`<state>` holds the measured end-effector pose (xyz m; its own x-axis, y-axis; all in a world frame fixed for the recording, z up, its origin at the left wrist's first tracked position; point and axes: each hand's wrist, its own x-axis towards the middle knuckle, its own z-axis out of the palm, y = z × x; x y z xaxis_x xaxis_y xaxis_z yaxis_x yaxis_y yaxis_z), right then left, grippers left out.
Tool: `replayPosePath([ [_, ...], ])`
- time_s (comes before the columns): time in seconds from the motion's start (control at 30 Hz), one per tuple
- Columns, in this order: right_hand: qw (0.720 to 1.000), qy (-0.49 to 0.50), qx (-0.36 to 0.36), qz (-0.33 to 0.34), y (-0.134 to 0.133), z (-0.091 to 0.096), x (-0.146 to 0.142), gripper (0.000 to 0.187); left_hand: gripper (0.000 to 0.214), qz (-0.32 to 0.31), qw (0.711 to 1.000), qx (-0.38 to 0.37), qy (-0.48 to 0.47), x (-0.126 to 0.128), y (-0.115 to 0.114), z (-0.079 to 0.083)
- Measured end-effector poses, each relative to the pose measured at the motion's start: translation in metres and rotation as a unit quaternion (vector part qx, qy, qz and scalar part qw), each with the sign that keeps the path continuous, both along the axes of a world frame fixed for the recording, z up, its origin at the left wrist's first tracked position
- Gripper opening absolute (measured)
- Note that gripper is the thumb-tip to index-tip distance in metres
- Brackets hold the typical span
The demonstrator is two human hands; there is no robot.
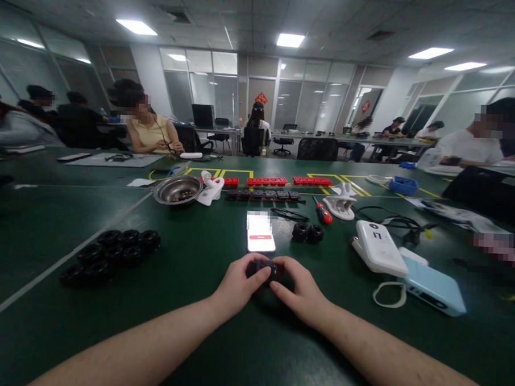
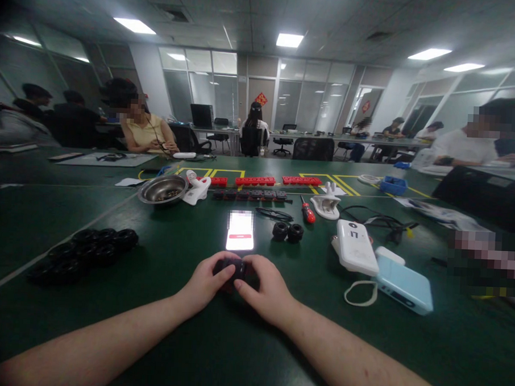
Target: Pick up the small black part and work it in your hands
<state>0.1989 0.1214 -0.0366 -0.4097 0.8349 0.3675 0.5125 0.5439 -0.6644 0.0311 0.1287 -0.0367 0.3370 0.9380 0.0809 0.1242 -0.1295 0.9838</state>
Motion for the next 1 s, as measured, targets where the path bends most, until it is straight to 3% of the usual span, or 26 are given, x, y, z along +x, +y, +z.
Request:
replayPosePath([
  [0.27, 0.996, -0.057, 0.046, -0.044, 0.0002, 0.0001, 0.0000, 0.038, 0.028, 0.030, 0.995, 0.077, 0.061, -0.0003, -0.0043, 0.0028],
  [0.5, 0.997, -0.062, 0.034, -0.042, 0.0005, 0.0014, 0.0005, 0.026, 0.032, -0.027, 1.000, 0.005, -0.011, 0.0007, -0.0003, -0.0012],
  [0.67, 0.999, -0.035, 0.037, -0.013, -0.0017, 0.0008, -0.0003, 0.035, 0.031, 0.002, 0.999, -0.022, -0.035, 0.0003, 0.0046, -0.0056],
  [0.83, 0.999, -0.021, 0.033, -0.020, -0.0026, -0.0020, -0.0009, 0.040, 0.028, 0.025, 0.999, -0.004, -0.031, 0.0011, 0.0030, -0.0040],
  [1.0, 0.999, -0.019, 0.016, -0.042, -0.0013, -0.0007, -0.0018, 0.029, 0.027, 0.042, 0.998, 0.055, 0.014, 0.0009, 0.0012, -0.0047],
])
